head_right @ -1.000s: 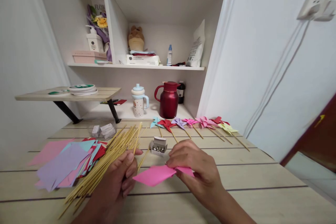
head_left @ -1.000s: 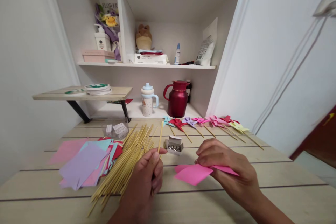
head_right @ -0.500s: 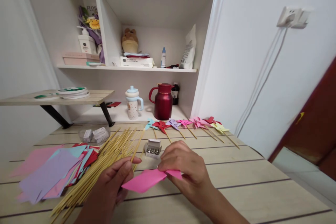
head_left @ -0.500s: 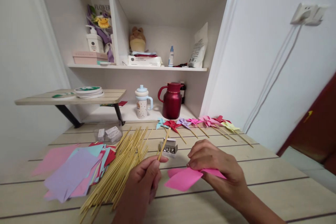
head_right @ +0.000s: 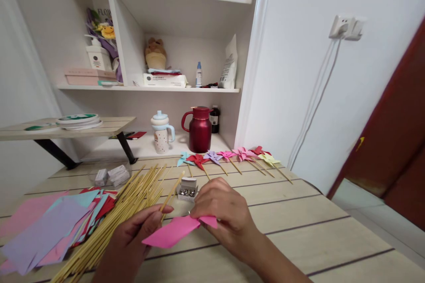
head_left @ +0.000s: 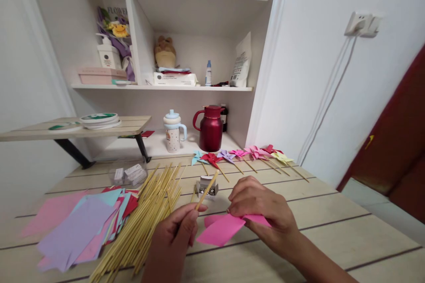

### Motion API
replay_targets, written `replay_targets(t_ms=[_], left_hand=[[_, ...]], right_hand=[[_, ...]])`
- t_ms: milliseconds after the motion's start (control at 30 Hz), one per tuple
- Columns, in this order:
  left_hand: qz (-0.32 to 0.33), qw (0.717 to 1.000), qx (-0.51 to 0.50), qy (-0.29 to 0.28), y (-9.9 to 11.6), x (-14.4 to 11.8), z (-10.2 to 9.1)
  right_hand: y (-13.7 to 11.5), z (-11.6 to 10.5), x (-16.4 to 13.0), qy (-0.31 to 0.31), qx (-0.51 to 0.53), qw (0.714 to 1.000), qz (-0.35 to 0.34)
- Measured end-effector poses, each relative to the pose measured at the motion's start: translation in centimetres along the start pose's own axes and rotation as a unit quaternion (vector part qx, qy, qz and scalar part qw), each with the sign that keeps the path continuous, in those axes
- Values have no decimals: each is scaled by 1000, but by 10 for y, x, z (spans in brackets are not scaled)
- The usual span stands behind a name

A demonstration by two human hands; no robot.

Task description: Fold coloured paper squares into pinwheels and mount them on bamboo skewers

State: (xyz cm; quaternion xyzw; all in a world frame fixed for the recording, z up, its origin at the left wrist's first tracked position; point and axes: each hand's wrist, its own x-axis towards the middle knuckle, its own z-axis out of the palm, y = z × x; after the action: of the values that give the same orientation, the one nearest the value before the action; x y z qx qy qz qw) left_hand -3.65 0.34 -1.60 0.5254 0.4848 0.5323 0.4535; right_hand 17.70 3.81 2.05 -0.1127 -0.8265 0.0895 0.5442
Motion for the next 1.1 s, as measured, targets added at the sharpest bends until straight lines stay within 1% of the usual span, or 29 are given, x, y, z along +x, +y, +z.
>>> replay_targets(t_ms=[100,200,367,500,600,800,933,1100], left_hand=[[54,996,66,12,4,-2,-2],[90,992,86,29,7,-2,-1],[104,989,94,52,7,-1,-1],[121,985,117,49,6,-1,-2],[160,974,155,44,7,-2,-3],[219,954,195,67,10,-4,-2],[259,942,207,55,7,-3,-4],[310,917,246,42,2,-2,-8]], right_hand=[[0,0,0,-1,-4,1000,2],[0,0,1,0,-5,1000,-1],[1,1,2,3,-5,1000,-14],[1,1,2,-1,-9,1000,-15],[1,0,2,1,-10,1000,-15],[1,-1,2,12,-15,1000,-18],[1,0,2,27,-14,999,-19],[2,-1,1,37,-23,999,-4]])
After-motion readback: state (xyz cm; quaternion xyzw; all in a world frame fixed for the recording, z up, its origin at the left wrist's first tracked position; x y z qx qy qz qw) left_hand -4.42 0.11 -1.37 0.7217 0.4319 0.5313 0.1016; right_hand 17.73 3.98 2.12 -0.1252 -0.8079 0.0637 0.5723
